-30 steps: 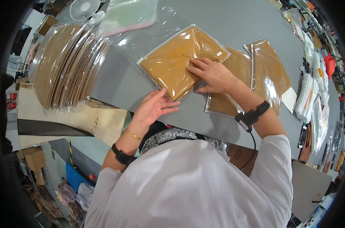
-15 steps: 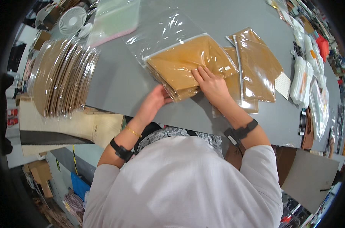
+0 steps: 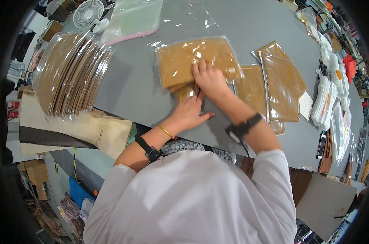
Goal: The person repeatedly picks up stacks of brown paper sheets from a box, places them into clear plastic bags on a table, and seals the bags. The person stacks the sealed packages on the table.
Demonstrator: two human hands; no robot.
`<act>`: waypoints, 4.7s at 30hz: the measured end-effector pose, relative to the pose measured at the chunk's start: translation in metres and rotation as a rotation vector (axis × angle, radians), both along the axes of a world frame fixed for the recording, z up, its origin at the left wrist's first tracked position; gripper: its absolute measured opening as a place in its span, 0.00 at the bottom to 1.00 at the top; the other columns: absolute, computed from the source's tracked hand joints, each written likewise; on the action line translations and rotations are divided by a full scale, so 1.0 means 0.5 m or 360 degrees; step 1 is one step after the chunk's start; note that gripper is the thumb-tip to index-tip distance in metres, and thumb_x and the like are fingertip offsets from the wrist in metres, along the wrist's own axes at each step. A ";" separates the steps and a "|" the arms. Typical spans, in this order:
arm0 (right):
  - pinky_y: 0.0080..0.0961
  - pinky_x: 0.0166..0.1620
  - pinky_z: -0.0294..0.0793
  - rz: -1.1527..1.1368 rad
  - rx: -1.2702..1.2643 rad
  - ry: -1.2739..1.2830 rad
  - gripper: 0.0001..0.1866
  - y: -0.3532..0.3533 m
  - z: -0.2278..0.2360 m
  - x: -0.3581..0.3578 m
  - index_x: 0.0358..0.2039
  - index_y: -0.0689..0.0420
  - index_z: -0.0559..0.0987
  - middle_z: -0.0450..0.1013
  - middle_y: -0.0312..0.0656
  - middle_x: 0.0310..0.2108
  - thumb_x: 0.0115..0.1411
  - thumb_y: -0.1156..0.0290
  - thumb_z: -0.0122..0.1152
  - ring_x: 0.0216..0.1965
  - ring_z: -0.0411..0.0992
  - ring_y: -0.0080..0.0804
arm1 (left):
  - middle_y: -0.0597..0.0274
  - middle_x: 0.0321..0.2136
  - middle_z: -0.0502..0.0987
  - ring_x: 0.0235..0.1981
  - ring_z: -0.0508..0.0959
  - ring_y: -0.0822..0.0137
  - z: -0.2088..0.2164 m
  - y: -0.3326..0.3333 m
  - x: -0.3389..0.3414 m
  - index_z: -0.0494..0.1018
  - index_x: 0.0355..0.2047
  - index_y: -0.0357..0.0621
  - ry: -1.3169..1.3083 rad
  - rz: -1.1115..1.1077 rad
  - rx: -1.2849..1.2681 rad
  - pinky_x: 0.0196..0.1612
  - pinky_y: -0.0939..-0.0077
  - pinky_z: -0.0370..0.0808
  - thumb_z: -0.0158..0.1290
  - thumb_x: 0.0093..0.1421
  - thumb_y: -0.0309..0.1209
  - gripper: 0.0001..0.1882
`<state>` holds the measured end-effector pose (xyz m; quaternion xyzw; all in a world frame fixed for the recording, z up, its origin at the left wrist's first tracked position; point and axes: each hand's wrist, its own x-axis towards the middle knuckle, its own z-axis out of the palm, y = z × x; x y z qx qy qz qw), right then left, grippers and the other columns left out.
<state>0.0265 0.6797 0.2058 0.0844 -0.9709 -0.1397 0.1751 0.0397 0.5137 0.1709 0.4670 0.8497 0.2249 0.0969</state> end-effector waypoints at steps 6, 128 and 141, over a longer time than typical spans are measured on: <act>0.29 0.33 0.83 0.0048 0.0014 0.0086 0.16 0.021 0.001 -0.025 0.44 0.62 0.76 0.76 0.43 0.41 0.54 0.72 0.60 0.48 0.78 0.40 | 0.41 0.61 0.66 0.65 0.63 0.42 0.036 -0.037 -0.015 0.64 0.63 0.27 0.0286 -0.0057 0.0094 0.70 0.50 0.56 0.59 0.60 0.52 0.43; 0.24 0.45 0.80 0.0510 -0.3006 0.1384 0.12 0.441 0.356 0.334 0.52 0.55 0.78 0.79 0.36 0.44 0.71 0.68 0.59 0.43 0.78 0.25 | 0.59 0.46 0.81 0.45 0.83 0.66 0.023 0.177 -0.002 0.71 0.56 0.40 -0.2660 0.0503 0.0522 0.49 0.70 0.82 0.50 0.70 0.28 0.16; 0.35 0.56 0.68 0.0599 -0.1673 -0.0658 0.10 0.229 0.030 0.405 0.30 0.55 0.71 0.80 0.35 0.53 0.55 0.87 0.55 0.59 0.74 0.36 | 0.54 0.52 0.79 0.51 0.81 0.64 0.022 0.121 -0.053 0.69 0.61 0.35 -0.2729 0.0585 0.0414 0.53 0.68 0.80 0.45 0.75 0.41 0.23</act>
